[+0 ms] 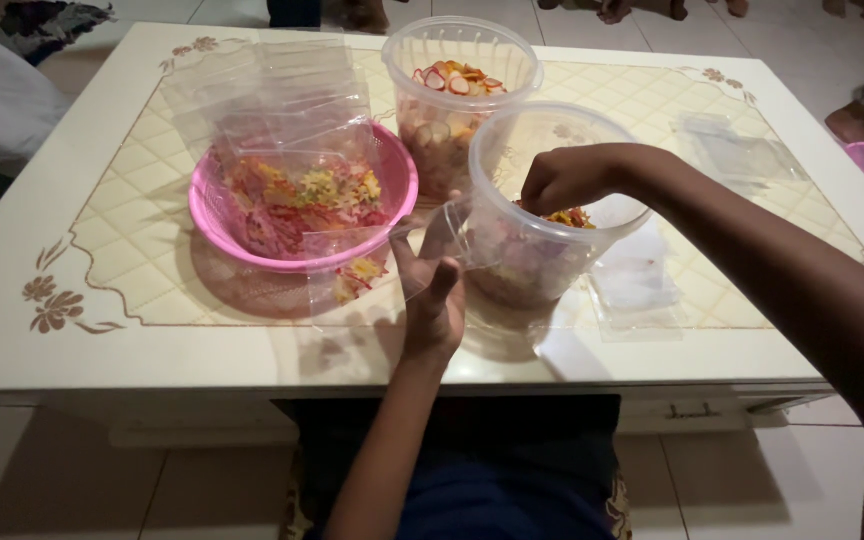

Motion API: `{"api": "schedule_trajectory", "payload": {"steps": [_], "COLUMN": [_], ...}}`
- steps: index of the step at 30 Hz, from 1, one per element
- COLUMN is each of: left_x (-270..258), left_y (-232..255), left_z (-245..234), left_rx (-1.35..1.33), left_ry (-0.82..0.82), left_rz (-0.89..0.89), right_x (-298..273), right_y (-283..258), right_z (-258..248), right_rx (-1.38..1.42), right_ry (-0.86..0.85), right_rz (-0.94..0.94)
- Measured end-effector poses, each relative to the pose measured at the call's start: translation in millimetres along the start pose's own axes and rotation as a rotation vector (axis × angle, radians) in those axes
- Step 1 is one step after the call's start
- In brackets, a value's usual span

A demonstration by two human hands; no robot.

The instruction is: Packaging small snacks from large containers into individual plastic bags

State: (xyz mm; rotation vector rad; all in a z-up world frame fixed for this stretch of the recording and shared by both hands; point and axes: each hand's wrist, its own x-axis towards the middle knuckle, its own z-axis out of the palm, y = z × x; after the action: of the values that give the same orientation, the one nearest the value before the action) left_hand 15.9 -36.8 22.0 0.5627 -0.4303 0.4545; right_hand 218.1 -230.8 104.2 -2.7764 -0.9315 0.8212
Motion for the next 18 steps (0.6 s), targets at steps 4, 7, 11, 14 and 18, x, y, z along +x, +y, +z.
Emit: {"api": "schedule_trajectory", "payload": {"steps": [4, 7, 11, 14, 18], "left_x": [3.1, 4.9, 7.5, 9.4, 8.6], "left_y": [-3.5, -3.5, -1.4, 4.2, 7.9], "left_z": [3.4, 8.1, 19.7, 30.2, 38.1], "left_rx": [0.005, 0.007, 0.032, 0.049, 0.046], "left_ry": [0.023, 0.059, 0.106, 0.135, 0.157], "left_rz": [0.019, 0.04, 0.025, 0.018, 0.0], "right_x": [-59.7, -70.0, -75.1, -86.8, -110.3], "right_y": [-68.8, -72.1, -64.3, -66.8, -74.9], "right_z": [-26.5, -33.0, -37.7, -42.6, -49.0], "right_rx": [0.057, 0.055, 0.057, 0.098, 0.134], "right_ry": [0.027, 0.049, 0.098, 0.122, 0.175], "right_rz": [0.011, 0.011, 0.012, 0.038, 0.04]}}
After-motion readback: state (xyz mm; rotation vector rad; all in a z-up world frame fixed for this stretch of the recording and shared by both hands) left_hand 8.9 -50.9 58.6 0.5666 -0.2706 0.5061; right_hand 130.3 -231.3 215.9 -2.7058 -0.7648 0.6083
